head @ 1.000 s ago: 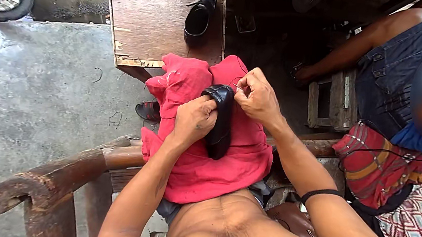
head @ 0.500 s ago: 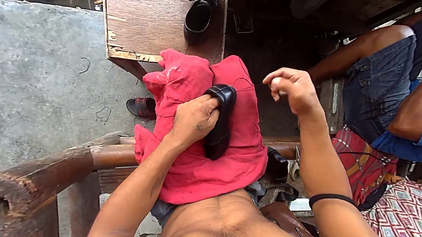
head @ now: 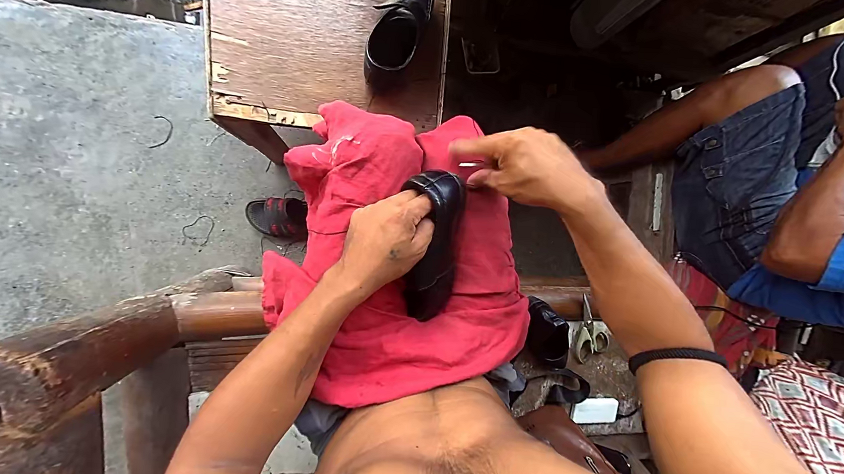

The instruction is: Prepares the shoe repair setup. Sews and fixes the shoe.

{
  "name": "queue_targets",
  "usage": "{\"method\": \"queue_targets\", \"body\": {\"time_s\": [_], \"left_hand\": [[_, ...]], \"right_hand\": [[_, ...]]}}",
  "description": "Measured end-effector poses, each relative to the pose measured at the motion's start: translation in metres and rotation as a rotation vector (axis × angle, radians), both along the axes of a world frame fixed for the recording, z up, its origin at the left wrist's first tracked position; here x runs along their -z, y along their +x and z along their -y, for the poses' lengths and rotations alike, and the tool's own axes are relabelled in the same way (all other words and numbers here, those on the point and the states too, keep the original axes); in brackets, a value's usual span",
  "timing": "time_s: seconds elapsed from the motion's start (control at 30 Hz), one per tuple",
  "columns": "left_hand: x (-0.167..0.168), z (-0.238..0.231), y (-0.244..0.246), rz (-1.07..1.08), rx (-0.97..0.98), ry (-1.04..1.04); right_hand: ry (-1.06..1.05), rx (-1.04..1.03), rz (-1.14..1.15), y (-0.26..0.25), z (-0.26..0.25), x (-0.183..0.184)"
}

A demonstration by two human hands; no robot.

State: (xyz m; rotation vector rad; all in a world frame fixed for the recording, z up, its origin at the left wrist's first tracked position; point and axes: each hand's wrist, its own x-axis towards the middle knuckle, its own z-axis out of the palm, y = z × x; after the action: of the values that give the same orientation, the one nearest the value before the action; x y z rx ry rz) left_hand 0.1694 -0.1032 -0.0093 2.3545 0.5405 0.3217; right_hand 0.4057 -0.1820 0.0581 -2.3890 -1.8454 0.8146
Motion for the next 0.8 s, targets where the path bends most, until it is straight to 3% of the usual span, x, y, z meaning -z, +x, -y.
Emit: {"method": "queue_targets", "body": {"time_s": [0.07,0.13,0.23,0.3,0.37,0.53,0.63,0.7,0.73,0.8], "left_hand": [[0.000,-0.002,-0.001,0.013,0.002,0.001],[0.001,-0.001,-0.004,0.032,-0.014,-0.004],[0.004,-0.002,-0.003,0.037,-0.022,0.024],[0.003,-0.001,-0.002,0.019,-0.008,0.028],[0.002,-0.003,0.003,0.000,-0.003,0.029],[-0.007,-0.002,-0.007,-0.063,0.011,0.071],[-0.015,-0.032,-0.075,-0.209,-0.098,0.145],[-0.007,-0.064,-0.127,-0.299,-0.188,0.070],[-0.005,-0.072,-0.145,-0.244,-0.165,-0.008],[-0.007,-0.070,-0.150,0.139,-0.018,-0.376]], "right_hand": [[0.159,-0.163,-0.272,0.022,0.009,0.011],[0.215,-0.158,-0.367,0.067,0.033,-0.006],[0.032,0.176,0.025,0.158,0.089,-0.032],[-0.134,0.467,0.316,0.192,0.115,-0.030],[-0.092,0.522,0.309,0.163,0.101,-0.030],[0.311,0.069,-0.272,-0.012,0.030,0.016],[0.305,0.091,-0.326,-0.027,0.025,0.039],[0.282,0.191,-0.336,-0.024,0.033,0.040],[0.292,0.235,-0.383,-0.024,0.039,0.039],[0.429,0.329,-0.625,-0.021,0.039,0.038]]}}
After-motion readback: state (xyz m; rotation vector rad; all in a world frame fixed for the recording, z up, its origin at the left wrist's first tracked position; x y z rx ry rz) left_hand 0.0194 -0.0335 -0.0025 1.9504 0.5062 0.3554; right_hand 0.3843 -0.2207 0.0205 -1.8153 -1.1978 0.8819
